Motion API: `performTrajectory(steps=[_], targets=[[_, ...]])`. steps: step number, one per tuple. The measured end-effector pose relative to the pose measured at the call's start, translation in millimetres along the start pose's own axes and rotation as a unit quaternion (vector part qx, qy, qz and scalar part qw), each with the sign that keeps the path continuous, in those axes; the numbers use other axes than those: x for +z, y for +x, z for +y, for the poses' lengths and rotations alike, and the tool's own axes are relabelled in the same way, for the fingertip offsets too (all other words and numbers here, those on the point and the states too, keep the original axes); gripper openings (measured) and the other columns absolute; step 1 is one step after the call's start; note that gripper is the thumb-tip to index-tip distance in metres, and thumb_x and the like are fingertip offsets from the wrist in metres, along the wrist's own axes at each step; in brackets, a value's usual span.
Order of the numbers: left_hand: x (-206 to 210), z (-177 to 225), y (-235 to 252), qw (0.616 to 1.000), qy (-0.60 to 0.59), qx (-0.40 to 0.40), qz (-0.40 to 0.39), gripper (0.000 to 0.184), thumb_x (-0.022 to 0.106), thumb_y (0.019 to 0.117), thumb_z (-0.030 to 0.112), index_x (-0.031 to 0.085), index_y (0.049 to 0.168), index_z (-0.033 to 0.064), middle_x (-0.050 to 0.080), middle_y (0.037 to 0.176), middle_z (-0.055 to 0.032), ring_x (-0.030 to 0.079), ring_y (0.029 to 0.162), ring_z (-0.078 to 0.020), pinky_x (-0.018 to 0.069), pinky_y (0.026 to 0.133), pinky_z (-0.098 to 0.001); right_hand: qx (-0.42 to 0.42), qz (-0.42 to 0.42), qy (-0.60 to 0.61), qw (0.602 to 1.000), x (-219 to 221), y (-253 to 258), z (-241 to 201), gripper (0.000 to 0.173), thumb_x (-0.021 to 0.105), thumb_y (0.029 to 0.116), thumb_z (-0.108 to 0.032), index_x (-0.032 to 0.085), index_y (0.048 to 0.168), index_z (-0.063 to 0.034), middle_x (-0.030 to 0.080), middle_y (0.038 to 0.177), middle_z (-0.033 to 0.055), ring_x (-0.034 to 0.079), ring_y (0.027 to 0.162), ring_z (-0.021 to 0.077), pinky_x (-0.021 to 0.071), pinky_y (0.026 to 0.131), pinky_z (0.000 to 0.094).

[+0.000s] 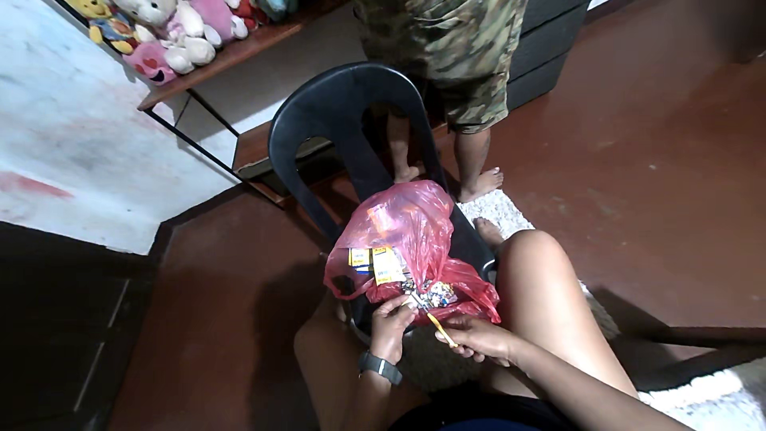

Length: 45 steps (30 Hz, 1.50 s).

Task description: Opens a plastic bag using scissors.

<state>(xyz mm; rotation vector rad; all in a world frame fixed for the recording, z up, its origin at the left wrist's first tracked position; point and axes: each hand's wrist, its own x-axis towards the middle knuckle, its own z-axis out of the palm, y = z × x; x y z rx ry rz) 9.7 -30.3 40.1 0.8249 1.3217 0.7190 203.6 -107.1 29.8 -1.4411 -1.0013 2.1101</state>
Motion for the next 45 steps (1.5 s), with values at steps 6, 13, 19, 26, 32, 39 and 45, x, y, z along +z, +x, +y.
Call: performTrajectory(steps=[6,13,19,26,32,39,45], targets=[[-1.3,-0.7,1.1,1.0,-0.002,-0.004,0.005,0.028,0.069,0.0907,-0.008,0.065,0.118,-0.0115,0.07,0.104,-0.0184,0.07,0.083,-0.0183,0.0602,0.08,-0.0302,-0.006,-0.004,0.017,1.0,0.4,-2.5,-1.2,0.024,0.061,0.1035,-0.037,0.063,0.099,-0.0137,0.05,0.069,-0.0061,0.046,0.052,0.0035,0.0391,0.048,0.0185],[3.2,1.9,-1.2,1.0,-0.016,-0.025,-0.008,0.027,0.065,0.0931,-0.009,0.063,0.119,-0.0119,0.069,0.104,-0.0174,0.069,0.082,-0.0175,0.0597,0.08,-0.0297,-0.003,0.004,0.029,1.0,-0.4,2.3,1.9,0.029,0.06,0.103,-0.043,0.064,0.103,-0.0144,0.05,0.071,-0.0066,0.048,0.055,0.0039,0.0407,0.05,0.0193],[0.7,1.9,0.1,0.999,-0.024,-0.038,-0.007,0.026,0.065,0.0926,-0.009,0.063,0.118,-0.0117,0.07,0.1,-0.0158,0.069,0.079,-0.016,0.0596,0.078,-0.0285,-0.011,0.004,0.036,0.999,-1.6,3.0,4.0,0.025,0.061,0.1033,-0.038,0.065,0.1,-0.0132,0.051,0.069,-0.0063,0.046,0.052,0.0035,0.0391,0.048,0.0189],[1.1,1.5,0.5,0.999,-0.028,-0.045,-0.013,0.026,0.064,0.0933,-0.008,0.062,0.119,-0.0114,0.069,0.104,-0.0165,0.069,0.082,-0.0166,0.0594,0.08,-0.0286,-0.01,0.0,0.052,0.999,-2.3,4.5,5.0,0.022,0.061,0.1038,-0.036,0.064,0.101,-0.014,0.05,0.068,-0.0069,0.045,0.051,0.0022,0.0375,0.046,0.0171],[0.2,2.9,-0.4,0.998,-0.017,-0.057,-0.023,0.025,0.065,0.093,-0.008,0.063,0.118,-0.0108,0.069,0.103,-0.0158,0.069,0.082,-0.0165,0.0596,0.08,-0.0288,-0.006,0.005,0.061,0.998,-1.5,3.2,3.5,0.025,0.061,0.1032,-0.039,0.064,0.099,-0.0143,0.05,0.067,-0.0068,0.046,0.051,0.0025,0.0379,0.046,0.0171],[2.5,3.1,0.8,0.998,-0.019,-0.054,-0.017,0.024,0.065,0.0929,-0.009,0.064,0.117,-0.0108,0.07,0.102,-0.0163,0.069,0.081,-0.0169,0.0593,0.078,-0.0285,-0.004,0.025,0.046,0.999,-3.2,5.0,4.2,0.024,0.064,0.1017,-0.037,0.064,0.097,-0.0138,0.05,0.066,-0.0069,0.045,0.05,0.0025,0.0381,0.046,0.0176],[0.9,3.2,3.3,0.999,-0.014,-0.049,-0.01,0.023,0.066,0.0923,-0.009,0.065,0.115,-0.0109,0.07,0.1,-0.0163,0.069,0.08,-0.0168,0.0595,0.078,-0.0285,0.003,0.047,0.042,0.998,-2.7,6.2,4.3,0.023,0.064,0.1021,-0.035,0.064,0.098,-0.0125,0.052,0.067,-0.0055,0.046,0.05,0.0031,0.0385,0.046,0.0181]])
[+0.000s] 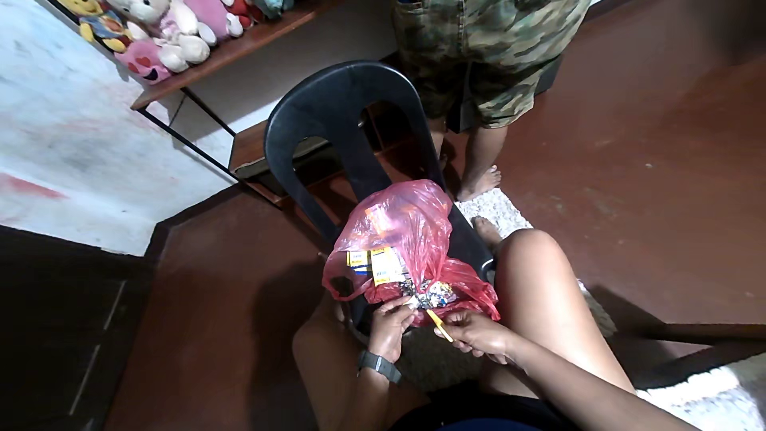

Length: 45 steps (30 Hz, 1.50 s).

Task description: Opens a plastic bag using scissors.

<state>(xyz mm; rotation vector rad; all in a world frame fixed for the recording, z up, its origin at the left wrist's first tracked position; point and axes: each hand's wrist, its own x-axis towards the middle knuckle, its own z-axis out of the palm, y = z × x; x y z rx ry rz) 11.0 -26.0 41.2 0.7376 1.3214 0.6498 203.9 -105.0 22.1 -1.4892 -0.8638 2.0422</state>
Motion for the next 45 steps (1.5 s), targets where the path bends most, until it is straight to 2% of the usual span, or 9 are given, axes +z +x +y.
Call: performTrajectory(steps=[7,14,17,21,24,31,35,39,45], targets=[[2,3,0,1.0,0.002,0.011,0.006,0.026,0.064,0.0934,-0.009,0.063,0.119,-0.0124,0.069,0.103,-0.0177,0.068,0.081,-0.0172,0.0591,0.079,-0.029,0.01,-0.038,0.009,0.999,2,-5,-3,0.031,0.056,0.1041,-0.045,0.063,0.1,-0.0147,0.054,0.073,-0.0064,0.05,0.056,0.0035,0.0411,0.05,0.019],[-1,1,-2,1.0,0.02,0.001,-0.016,0.022,0.065,0.0931,-0.008,0.065,0.114,-0.0109,0.07,0.099,-0.0158,0.069,0.08,-0.017,0.0596,0.078,-0.0293,-0.006,-0.04,0.013,0.999,0,-2,0,0.026,0.062,0.1027,-0.039,0.066,0.1,-0.0139,0.052,0.069,-0.0069,0.046,0.051,0.0022,0.0379,0.046,0.0176],[-3,1,0,1.0,0.017,0.001,-0.01,0.023,0.065,0.0931,-0.008,0.065,0.116,-0.0109,0.07,0.099,-0.016,0.069,0.08,-0.0164,0.0593,0.078,-0.0284,-0.01,-0.036,0.004,0.999,-2,-1,0,0.023,0.066,0.1008,-0.036,0.065,0.096,-0.0136,0.05,0.065,-0.0067,0.045,0.049,0.0024,0.0374,0.045,0.0177],[-3,3,-1,1.0,0.007,-0.001,-0.011,0.023,0.064,0.0929,-0.009,0.064,0.116,-0.0113,0.07,0.1,-0.0161,0.069,0.081,-0.0169,0.0595,0.078,-0.0288,-0.011,-0.02,0.021,1.0,1,-3,-1,0.026,0.059,0.1043,-0.038,0.065,0.099,-0.0132,0.051,0.067,-0.0064,0.045,0.05,0.0024,0.0371,0.045,0.0176],[-1,5,-4,1.0,0.012,-0.002,-0.016,0.022,0.065,0.092,-0.01,0.065,0.114,-0.0108,0.07,0.095,-0.0146,0.069,0.077,-0.0164,0.0598,0.076,-0.0286,-0.013,0.001,0.046,0.999,-2,-1,-1,0.026,0.06,0.1039,-0.038,0.065,0.099,-0.0131,0.051,0.066,-0.0062,0.045,0.049,0.0024,0.0369,0.045,0.0173],[-3,4,0,1.0,-0.008,0.008,0.015,0.025,0.065,0.0934,-0.007,0.064,0.118,-0.0109,0.07,0.103,-0.0164,0.068,0.082,-0.017,0.0587,0.08,-0.0289,0.007,-0.047,-0.001,0.999,0,-5,-3,0.035,0.051,0.1061,-0.047,0.061,0.098,-0.0144,0.053,0.072,-0.0059,0.048,0.054,0.0035,0.0393,0.048,0.0186],[-3,6,0,1.0,-0.005,0.005,0.008,0.022,0.064,0.0939,-0.007,0.065,0.116,-0.0105,0.069,0.102,-0.016,0.068,0.083,-0.0173,0.059,0.08,-0.0293,0.018,-0.057,-0.037,0.998,2,-10,-9,0.036,0.049,0.1071,-0.046,0.062,0.104,-0.0121,0.054,0.077,-0.0044,0.05,0.059,0.0053,0.0414,0.052,0.0215],[-3,7,-1,1.0,0.001,-0.012,-0.013,0.02,0.065,0.0932,-0.008,0.066,0.113,-0.0098,0.07,0.099,-0.0148,0.067,0.079,-0.0164,0.0586,0.077,-0.0284,0.011,-0.064,-0.003,0.998,0,-9,-6,0.041,0.046,0.1066,-0.051,0.06,0.09,-0.0156,0.054,0.07,-0.0062,0.049,0.055,0.0041,0.0402,0.049,0.0199],[-3,8,-1,0.999,-0.006,-0.028,-0.032,0.021,0.064,0.0935,-0.007,0.065,0.115,-0.0094,0.069,0.098,-0.0132,0.067,0.078,-0.0151,0.0584,0.077,-0.027,0.009,-0.066,0.015,0.998,-1,-10,-9,0.036,0.048,0.1073,-0.045,0.059,0.089,-0.0157,0.053,0.068,-0.0065,0.048,0.053,0.0033,0.0387,0.048,0.0182]])
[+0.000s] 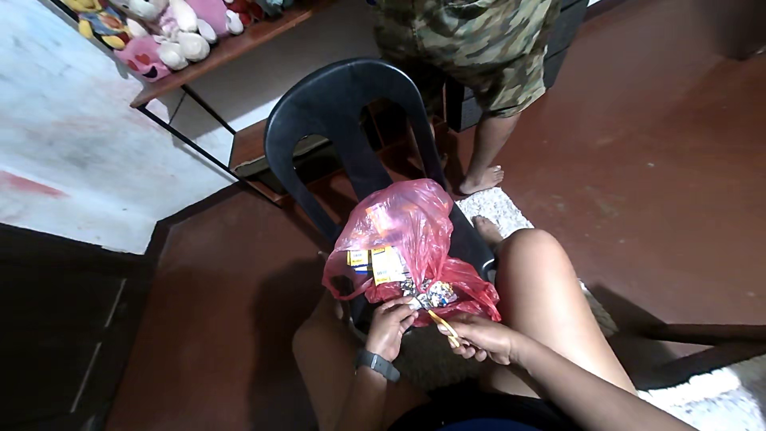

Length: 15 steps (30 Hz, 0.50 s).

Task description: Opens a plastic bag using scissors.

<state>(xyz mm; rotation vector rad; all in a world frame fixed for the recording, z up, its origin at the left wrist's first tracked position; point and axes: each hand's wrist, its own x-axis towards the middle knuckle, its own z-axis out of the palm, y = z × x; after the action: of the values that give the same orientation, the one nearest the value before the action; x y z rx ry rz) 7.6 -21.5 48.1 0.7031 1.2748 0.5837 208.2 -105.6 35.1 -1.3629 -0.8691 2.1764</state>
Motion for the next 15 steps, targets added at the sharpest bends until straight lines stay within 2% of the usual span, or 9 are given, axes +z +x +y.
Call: performTrajectory(steps=[6,12,15], targets=[[-1.9,1.0,-1.1,1.0,0.009,0.0,-0.016,0.019,0.064,0.0937,-0.007,0.065,0.112,-0.0089,0.07,0.095,-0.0123,0.067,0.076,-0.0143,0.0586,0.075,-0.0269,-0.004,-0.003,0.006,1.0,-1.3,1.6,2.6,0.037,0.048,0.1069,-0.046,0.059,0.087,-0.0164,0.052,0.067,-0.0069,0.047,0.052,0.0026,0.038,0.047,0.0175],[-4.7,0.9,0.2,1.0,0.007,-0.002,-0.008,0.019,0.064,0.0935,-0.007,0.065,0.112,-0.0094,0.07,0.094,-0.0126,0.067,0.077,-0.0146,0.0583,0.076,-0.027,-0.026,-0.011,0.028,0.999,-2.3,2.7,4.9,0.019,0.059,0.1047,-0.031,0.063,0.096,-0.0148,0.049,0.065,-0.0076,0.042,0.048,0.0014,0.0351,0.043,0.0161],[-4.2,1.1,0.7,1.0,0.0,0.005,0.004,0.019,0.063,0.0937,-0.008,0.065,0.113,-0.0096,0.07,0.095,-0.0127,0.067,0.077,-0.0146,0.0586,0.075,-0.0266,-0.025,0.0,0.026,0.999,-1.1,3.5,5.5,0.026,0.055,0.1061,-0.036,0.062,0.094,-0.015,0.051,0.067,-0.0069,0.045,0.05,0.0021,0.0368,0.045,0.0167]])
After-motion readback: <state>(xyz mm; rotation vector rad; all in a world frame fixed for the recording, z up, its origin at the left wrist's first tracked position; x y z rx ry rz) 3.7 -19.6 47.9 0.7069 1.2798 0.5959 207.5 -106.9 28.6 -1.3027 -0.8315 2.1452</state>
